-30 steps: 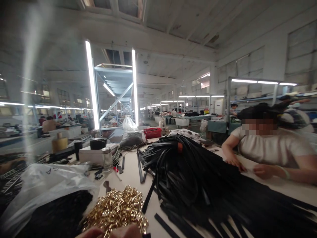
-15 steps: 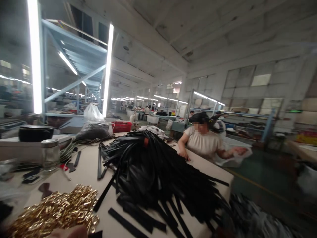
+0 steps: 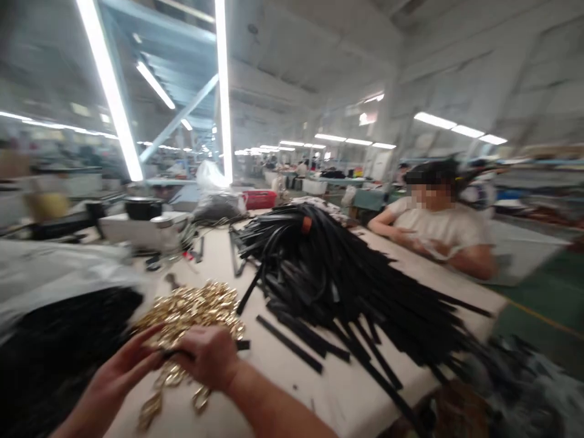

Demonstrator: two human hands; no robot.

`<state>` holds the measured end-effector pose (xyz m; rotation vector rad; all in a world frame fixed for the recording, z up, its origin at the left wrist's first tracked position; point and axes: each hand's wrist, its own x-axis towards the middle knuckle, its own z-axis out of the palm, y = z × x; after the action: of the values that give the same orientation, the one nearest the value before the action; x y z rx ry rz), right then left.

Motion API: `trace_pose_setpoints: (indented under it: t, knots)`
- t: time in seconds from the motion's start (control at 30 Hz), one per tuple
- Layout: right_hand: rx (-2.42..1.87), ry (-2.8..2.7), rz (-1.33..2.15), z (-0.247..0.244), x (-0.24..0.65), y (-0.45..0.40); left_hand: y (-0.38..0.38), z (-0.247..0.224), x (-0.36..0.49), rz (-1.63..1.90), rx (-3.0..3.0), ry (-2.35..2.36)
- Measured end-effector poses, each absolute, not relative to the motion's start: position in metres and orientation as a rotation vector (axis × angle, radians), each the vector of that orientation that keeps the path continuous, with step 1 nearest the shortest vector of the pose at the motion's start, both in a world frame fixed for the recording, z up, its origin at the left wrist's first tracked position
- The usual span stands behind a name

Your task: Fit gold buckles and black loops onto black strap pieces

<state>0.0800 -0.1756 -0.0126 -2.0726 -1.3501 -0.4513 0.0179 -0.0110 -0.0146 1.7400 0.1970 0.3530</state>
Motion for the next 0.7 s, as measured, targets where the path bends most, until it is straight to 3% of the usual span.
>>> trace_pose_setpoints:
  t: [0.17,0.5,0.7]
  knots:
    - [-2.042,-1.194,-0.359,-0.005,0.098,-0.185,0.037,-0.004,0.003,0.538,1.607,0.301]
    - [-2.209,-1.155,-0.328,-0.021,0.12,-0.188,0.092,0.01,-0.01,0.727,1.978,0.514]
    - [-2.229,-1.091,-0.335,-0.025,0.131,-0.189,0.12,0.021,-0.032,0.613,2.255,0.609]
